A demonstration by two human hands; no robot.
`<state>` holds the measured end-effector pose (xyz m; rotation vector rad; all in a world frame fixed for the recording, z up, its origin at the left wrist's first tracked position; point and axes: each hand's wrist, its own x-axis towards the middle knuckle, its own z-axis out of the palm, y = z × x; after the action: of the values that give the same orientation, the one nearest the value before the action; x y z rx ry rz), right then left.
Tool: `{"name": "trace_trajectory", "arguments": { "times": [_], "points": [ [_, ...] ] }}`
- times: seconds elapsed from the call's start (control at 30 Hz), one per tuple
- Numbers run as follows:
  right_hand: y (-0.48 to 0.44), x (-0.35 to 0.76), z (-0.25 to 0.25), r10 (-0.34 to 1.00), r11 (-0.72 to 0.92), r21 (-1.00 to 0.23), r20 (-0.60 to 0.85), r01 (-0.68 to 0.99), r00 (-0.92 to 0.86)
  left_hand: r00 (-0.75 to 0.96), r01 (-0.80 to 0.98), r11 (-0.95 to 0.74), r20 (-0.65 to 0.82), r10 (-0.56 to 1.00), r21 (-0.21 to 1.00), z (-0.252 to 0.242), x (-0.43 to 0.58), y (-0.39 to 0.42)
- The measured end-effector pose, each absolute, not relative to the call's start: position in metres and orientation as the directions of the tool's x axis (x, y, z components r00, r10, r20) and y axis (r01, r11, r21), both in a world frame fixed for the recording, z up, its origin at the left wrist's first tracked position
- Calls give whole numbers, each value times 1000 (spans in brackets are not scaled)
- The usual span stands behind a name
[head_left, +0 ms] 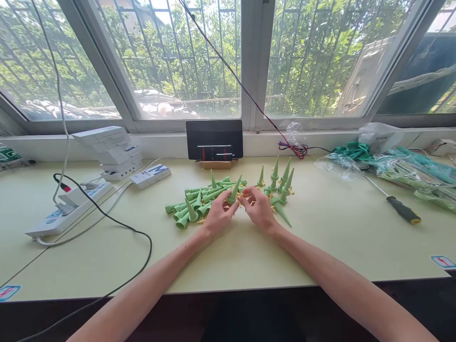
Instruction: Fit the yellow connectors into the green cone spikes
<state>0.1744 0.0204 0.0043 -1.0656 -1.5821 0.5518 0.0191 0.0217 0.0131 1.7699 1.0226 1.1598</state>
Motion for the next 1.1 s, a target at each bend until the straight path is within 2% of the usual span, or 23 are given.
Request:
{"name": "trace_trajectory", "arguments": {
  "times": [0.5, 1.1],
  "points": [
    [17, 173, 9, 891, 449, -863, 452, 230, -44, 243, 325, -414, 348, 905, 850, 14, 22, 18],
    [17, 173, 8, 898, 437, -889, 421, 140, -126, 243, 319, -431, 367, 898, 844, 8, 19, 22]
  ]
}}
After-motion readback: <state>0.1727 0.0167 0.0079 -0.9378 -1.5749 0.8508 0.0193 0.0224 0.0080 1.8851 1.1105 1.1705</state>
